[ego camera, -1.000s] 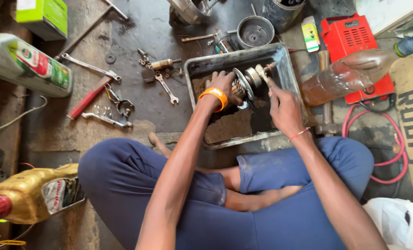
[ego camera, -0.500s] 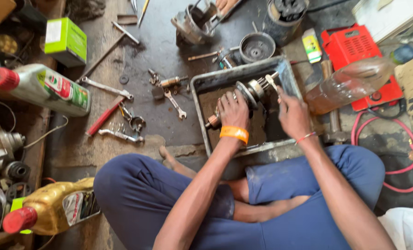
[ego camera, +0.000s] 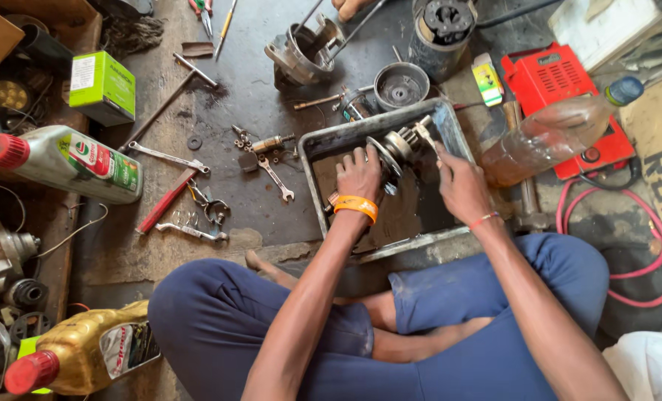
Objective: The person sits on the floor and scrubs a motor rotor with a brush inside a metal tray containing liquid. They rotate the rotor to clean different sections, including the copper windings and metal shaft, using a repetitive scrubbing motion.
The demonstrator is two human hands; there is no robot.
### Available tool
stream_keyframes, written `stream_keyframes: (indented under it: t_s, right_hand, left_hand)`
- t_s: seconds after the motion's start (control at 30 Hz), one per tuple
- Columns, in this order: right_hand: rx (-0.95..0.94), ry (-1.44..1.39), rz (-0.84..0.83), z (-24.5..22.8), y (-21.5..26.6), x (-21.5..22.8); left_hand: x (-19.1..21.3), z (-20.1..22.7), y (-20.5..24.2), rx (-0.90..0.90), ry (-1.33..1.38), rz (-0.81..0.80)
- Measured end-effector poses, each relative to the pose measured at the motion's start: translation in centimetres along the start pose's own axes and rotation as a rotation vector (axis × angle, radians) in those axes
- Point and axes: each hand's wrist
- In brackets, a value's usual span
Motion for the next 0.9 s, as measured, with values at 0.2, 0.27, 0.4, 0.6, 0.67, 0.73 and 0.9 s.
stream_keyframes:
  t_s: [0.2,0.27,0.4,0.6,0.67,0.73,0.9]
  right_hand:
    - [-0.133,0.08,-0.069,-1.6,-0.2,0.5]
    - [-0.19,0.114,-0.057,-1.9,0.1,1.8]
    - [-0.213,0.158,-0.147,-0.7,0.5,3.7]
    - [-0.313,0.318,-0.503,0.6,1.2,3.3]
    - [-0.302,0.225,-0.448,-0.4,1.5,4.0]
    - [-0.255,0.213,-0.357,-2.1,0.9,4.6]
    - [-0.23,0.058,-0.185,-4.5,0.6,3.4]
  left_hand:
    - [2.3,-1.5,-1.1,-0.144,0.197,-0.242]
    - [2.6,-1.9,-1.7,-0.175,0.286,-0.33]
    - [2.4,-2.6,-2.3,-0.19,0.35,-0.42]
    - [2.5,-2.2,-2.1,-0.158,0.323,-0.43]
    - [1.8,-1.0,-1.8,-0.129,0.207,-0.39]
    - [0.9,-0.1,-1.8,-0.088,0.128,-0.33]
    - [-2.0,0.8,-0.2,-0.061,0.049,-0.066]
Point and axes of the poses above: each hand's wrist, its own y-axis away from the middle knuckle, its own x-axis out of the back of the hand, z = x × y, and after that the axes turned 12 degrees about -y, right-handed
